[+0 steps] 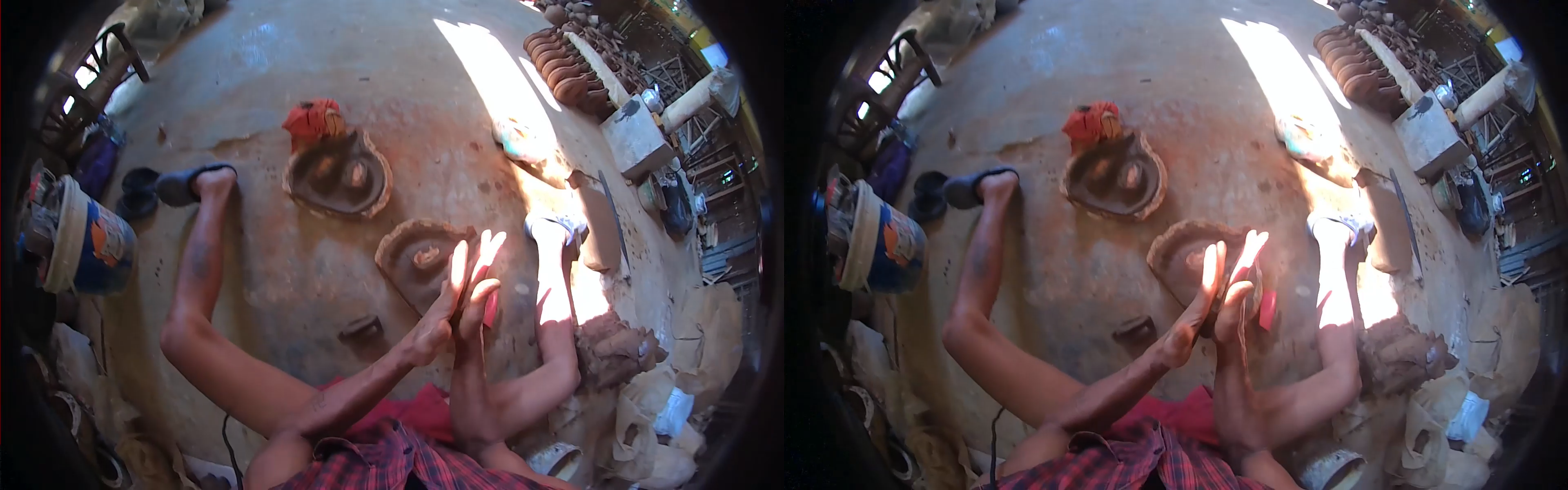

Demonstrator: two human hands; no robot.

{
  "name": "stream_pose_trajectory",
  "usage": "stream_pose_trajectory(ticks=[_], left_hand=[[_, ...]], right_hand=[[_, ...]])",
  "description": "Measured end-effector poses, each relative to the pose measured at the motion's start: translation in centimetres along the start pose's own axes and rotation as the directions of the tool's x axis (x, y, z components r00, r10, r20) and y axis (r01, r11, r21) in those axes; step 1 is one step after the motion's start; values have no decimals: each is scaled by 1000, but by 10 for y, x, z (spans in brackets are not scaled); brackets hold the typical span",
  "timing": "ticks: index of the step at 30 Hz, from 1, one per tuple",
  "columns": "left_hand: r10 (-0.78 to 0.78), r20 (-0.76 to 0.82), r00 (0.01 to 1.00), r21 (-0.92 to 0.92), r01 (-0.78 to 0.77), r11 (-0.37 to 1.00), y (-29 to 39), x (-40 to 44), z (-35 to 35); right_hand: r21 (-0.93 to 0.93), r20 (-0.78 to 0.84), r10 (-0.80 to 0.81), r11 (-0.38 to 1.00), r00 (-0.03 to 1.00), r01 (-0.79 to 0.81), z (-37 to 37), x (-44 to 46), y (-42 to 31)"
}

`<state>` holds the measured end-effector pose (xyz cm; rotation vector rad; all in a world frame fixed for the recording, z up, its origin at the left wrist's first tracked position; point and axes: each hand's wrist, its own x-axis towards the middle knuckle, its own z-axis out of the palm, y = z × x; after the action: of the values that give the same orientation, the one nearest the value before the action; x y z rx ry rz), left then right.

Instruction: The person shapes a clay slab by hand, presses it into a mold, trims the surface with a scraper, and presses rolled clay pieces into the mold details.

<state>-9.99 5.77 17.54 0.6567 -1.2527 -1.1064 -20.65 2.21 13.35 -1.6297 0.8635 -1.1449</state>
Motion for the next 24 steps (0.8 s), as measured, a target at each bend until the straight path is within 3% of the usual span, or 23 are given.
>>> stream_pose_trajectory(ticks=[3,7,9,11,13,14,15,17,18,20,21,24], left_hand=[[-5,-108,994,-137,-10,990,-23,20,0],[42,7,999,-210,-39,977,-35,5,26],[65,4,998,-54,-65,996,-34,9,24],[-247,-86,965,-371,199,907,-65,8,10],[-249,-228,941,-420,136,897,-40,22,18],[-216,-128,968,-249,179,952,-59,4,18],[-314,-17,949,-430,277,859,-53,-3,22],[-228,-40,973,-398,194,897,-51,0,23],[-103,-95,990,-264,75,962,-54,11,13],[-325,-233,916,-541,156,826,-44,18,6],[-307,-137,942,-589,172,790,-42,13,8],[-198,-25,980,-502,159,850,-40,3,16]], right_hand=[[-64,-8,-51,997,999,51,-8,-2,-7],[-80,-39,-76,994,996,73,-12,-4,-4],[-144,28,-110,983,994,113,-6,-10,-23],[-183,66,-127,973,990,138,1,-15,-36],[-135,37,-124,983,992,128,-2,-3,-13],[-90,2,-103,991,995,103,-6,3,4],[-60,-14,-86,995,996,85,-7,12,11],[-59,1,-91,994,996,91,-10,12,12],[-124,50,-109,986,993,114,-4,2,-14],[-205,114,-126,968,985,147,4,-2,-32],[-205,122,-123,968,985,146,2,-3,-26],[81,67,-95,993,993,89,-6,-10,39]])
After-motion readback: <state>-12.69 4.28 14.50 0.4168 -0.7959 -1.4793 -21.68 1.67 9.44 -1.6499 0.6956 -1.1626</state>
